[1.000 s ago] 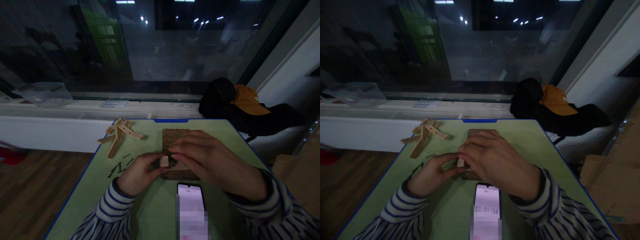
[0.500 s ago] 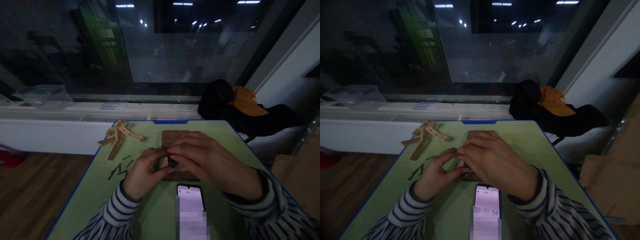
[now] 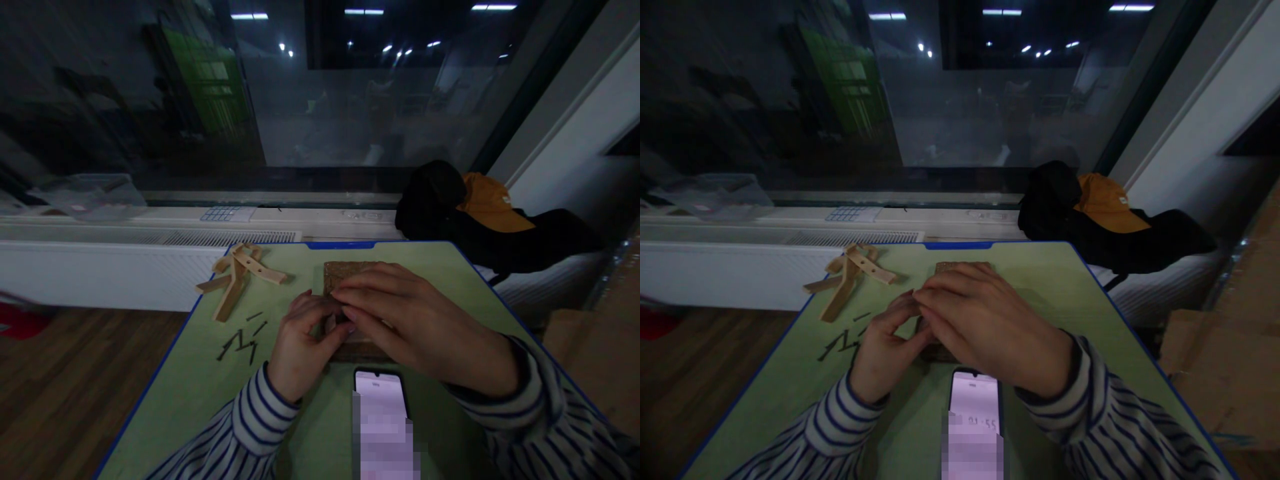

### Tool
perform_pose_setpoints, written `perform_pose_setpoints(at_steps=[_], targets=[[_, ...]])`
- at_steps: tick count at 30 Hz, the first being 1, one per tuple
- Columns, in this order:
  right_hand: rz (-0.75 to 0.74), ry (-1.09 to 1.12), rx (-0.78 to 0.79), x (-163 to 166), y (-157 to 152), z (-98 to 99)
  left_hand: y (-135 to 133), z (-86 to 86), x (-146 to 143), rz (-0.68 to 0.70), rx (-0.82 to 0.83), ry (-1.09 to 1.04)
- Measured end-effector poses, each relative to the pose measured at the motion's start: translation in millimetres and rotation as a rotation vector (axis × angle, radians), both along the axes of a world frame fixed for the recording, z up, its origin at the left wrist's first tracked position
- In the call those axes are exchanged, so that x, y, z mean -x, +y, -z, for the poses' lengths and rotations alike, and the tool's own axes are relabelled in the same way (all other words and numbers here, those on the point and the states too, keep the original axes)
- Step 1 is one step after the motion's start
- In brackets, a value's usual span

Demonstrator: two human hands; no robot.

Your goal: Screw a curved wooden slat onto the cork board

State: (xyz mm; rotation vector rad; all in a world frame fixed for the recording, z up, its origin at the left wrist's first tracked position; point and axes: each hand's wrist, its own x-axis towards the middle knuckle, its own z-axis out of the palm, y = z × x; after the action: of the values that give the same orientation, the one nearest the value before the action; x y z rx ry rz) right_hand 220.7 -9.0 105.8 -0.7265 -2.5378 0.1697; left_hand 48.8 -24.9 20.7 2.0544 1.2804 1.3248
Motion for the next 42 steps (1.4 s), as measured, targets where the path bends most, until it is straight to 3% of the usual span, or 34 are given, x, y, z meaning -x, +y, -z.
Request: perform_pose_setpoints(at_steps=[8, 18, 25, 42], targets=[[-0.079, 0.022, 0.052, -4.0, 1.3, -2.7, 1.1, -0.8, 0.3, 0.042, -0.049, -0.04], [-0.037, 0.001, 0.051, -1.6, 3.7, -3.9, 2.0, -3.3, 3.8, 0.128, -0.026, 0.005], [-0.03, 0.0, 0.06, -1.0, 2.5, -4.4, 1.5, -2.4, -0.4, 0.042, -0.047, -0.044], [-0.07, 0.019, 0.069, -4.9, 1.8, -3.1, -0.5, -4.1, 0.8, 0.105, -0.011, -0.024]])
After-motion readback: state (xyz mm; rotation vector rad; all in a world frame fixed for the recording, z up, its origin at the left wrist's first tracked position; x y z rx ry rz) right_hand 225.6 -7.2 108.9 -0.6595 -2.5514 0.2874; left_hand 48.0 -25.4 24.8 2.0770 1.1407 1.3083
